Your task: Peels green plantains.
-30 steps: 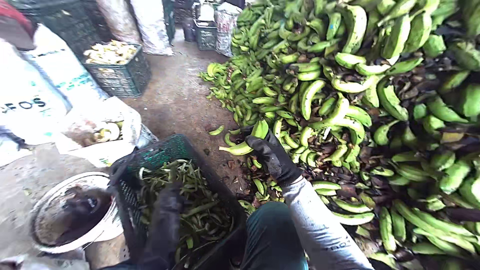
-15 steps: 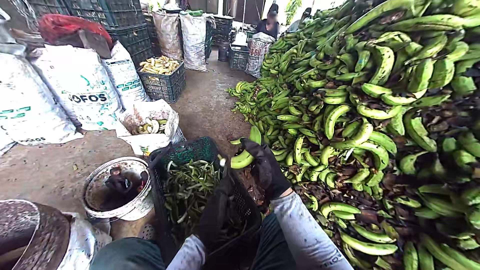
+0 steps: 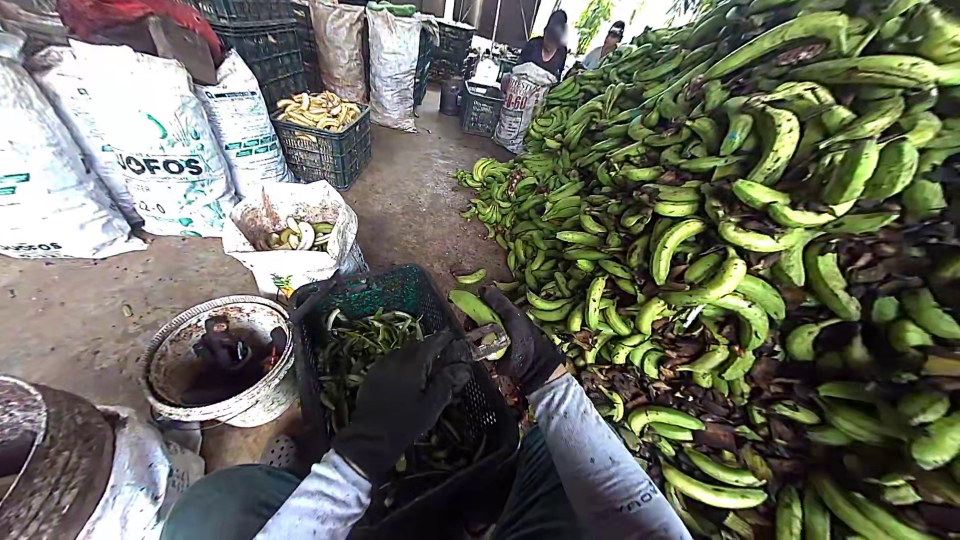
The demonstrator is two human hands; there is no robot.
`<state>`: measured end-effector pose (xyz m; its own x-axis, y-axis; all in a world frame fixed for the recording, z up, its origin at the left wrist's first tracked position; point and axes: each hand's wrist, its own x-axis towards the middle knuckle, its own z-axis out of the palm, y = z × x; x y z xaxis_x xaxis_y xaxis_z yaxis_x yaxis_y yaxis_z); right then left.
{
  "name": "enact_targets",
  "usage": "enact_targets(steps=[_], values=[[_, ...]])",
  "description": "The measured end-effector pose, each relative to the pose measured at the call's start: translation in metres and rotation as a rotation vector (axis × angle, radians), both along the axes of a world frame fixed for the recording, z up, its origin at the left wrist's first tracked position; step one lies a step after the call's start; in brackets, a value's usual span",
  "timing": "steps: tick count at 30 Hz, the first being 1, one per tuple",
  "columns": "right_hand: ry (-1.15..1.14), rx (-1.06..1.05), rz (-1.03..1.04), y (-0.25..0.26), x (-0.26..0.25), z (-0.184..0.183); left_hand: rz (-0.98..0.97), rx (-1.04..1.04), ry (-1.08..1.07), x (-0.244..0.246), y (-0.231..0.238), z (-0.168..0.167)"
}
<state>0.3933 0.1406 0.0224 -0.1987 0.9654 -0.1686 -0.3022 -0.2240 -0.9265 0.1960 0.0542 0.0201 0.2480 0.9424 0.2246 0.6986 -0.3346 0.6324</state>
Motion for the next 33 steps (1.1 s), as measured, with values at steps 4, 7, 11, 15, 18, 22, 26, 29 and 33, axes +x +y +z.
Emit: enact_targets(steps=[4,7,11,15,18,22,26,29,33], values=[[-0.049,0.059,-0.022,-0.013,-0.024,-0.013,0.155,0.007,0.021,-0.002,0.014,-0.015],[-0.011,0.100,0.009,-0.021,-0.035,-0.024,0.340,-0.046,0.001,-0.015,0.030,-0.019],[0.205,0.100,0.084,-0.017,-0.020,-0.036,0.474,-0.086,-0.179,-0.047,0.041,-0.021],[0.260,0.086,0.075,-0.004,-0.003,-0.039,0.234,-0.173,-0.378,-0.040,0.022,-0.017],[0.100,0.222,-0.036,0.001,-0.001,-0.042,-0.013,-0.277,-0.441,-0.017,0.002,-0.018],[0.148,0.218,-0.010,-0.003,-0.009,-0.047,-0.078,-0.277,-0.349,-0.004,0.003,-0.028],[0.222,0.081,0.081,-0.021,-0.024,-0.056,0.217,-0.038,-0.089,-0.016,0.028,-0.033],[0.213,0.098,0.136,-0.023,-0.021,-0.057,0.425,-0.026,-0.121,-0.035,0.040,-0.031],[0.050,0.309,-0.101,-0.007,-0.014,-0.051,0.243,-0.102,-0.306,-0.036,0.022,-0.025]])
